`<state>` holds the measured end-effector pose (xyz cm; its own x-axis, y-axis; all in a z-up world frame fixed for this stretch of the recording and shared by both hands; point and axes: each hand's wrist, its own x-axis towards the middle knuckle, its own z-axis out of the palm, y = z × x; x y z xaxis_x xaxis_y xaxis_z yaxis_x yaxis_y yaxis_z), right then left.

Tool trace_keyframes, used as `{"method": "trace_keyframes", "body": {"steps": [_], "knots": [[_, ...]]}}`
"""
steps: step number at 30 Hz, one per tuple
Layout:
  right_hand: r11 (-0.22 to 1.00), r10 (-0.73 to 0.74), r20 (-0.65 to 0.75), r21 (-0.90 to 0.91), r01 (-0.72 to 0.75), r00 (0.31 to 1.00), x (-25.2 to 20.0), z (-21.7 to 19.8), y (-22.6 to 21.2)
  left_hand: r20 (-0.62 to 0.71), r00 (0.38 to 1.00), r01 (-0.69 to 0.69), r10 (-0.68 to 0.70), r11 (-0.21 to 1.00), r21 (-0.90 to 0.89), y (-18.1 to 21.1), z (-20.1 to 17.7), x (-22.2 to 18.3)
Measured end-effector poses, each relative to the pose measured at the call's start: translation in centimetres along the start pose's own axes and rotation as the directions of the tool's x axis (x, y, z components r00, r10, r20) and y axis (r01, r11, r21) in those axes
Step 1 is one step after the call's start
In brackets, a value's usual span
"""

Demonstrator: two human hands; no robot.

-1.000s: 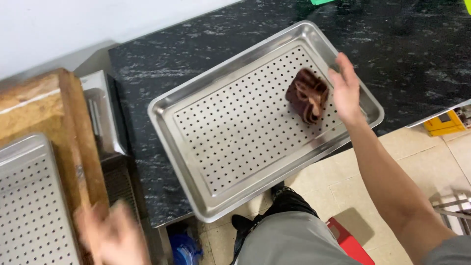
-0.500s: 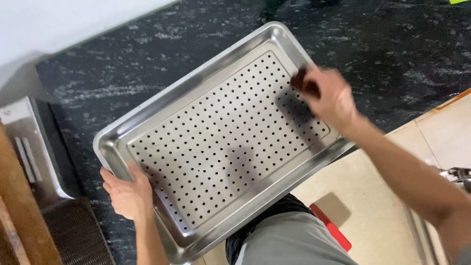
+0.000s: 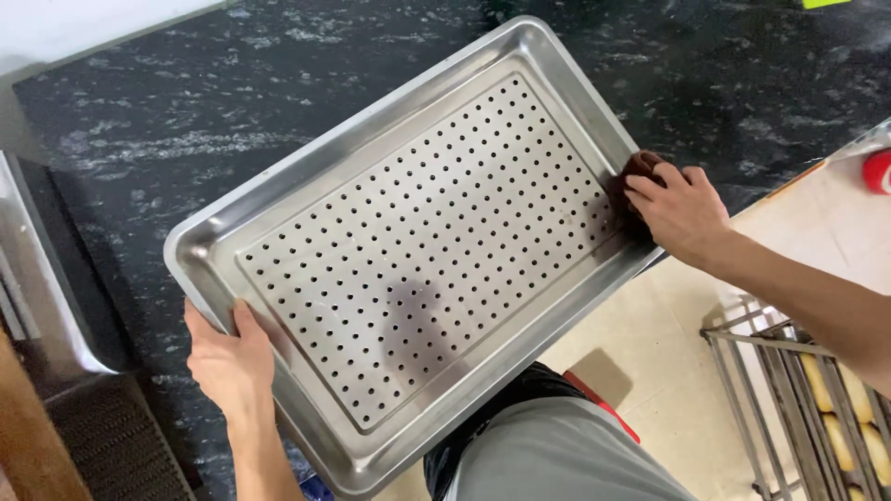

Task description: Clean the preparation counter and wipe down metal perforated baking trays.

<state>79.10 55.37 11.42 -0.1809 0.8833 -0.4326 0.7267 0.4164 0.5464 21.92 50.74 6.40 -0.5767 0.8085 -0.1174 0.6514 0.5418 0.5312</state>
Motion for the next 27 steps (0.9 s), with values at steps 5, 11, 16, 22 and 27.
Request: {"method": "trace_keyframes", "body": {"steps": [5,11,16,22,27], "knots": [[0.999,-0.018,-0.298,-0.054,0.002,0.954,6.4,-3.6,0.2,-0.057,0.989,-0.142,0.137,0.985,-0.096,-1.7,0.7,0.3],[0.924,0.063,-0.509,0.354,0.142,0.859,12.8,0.3,-1.1,-0.083,0.989,-0.133,0.122,0.981,-0.141,-0.4,-0.1,-0.5],[0.698,0.399,-0.332,0.715,-0.048,0.855,4.8,2.1,-7.0,-0.107,0.980,-0.183,0.167,0.969,-0.166,-0.5,0.0,-0.4],[0.576,0.372,-0.098,0.804,-0.147,0.923,0.5,-8.4,-19.2,-0.165,0.950,-0.292,0.265,0.942,-0.168,-1.4,0.5,0.1],[0.643,0.333,0.014,0.728,-0.238,0.943,1.5,-5.0,-11.1,-0.131,0.960,-0.270,0.247,0.940,-0.206,-2.3,1.0,0.4]]}}
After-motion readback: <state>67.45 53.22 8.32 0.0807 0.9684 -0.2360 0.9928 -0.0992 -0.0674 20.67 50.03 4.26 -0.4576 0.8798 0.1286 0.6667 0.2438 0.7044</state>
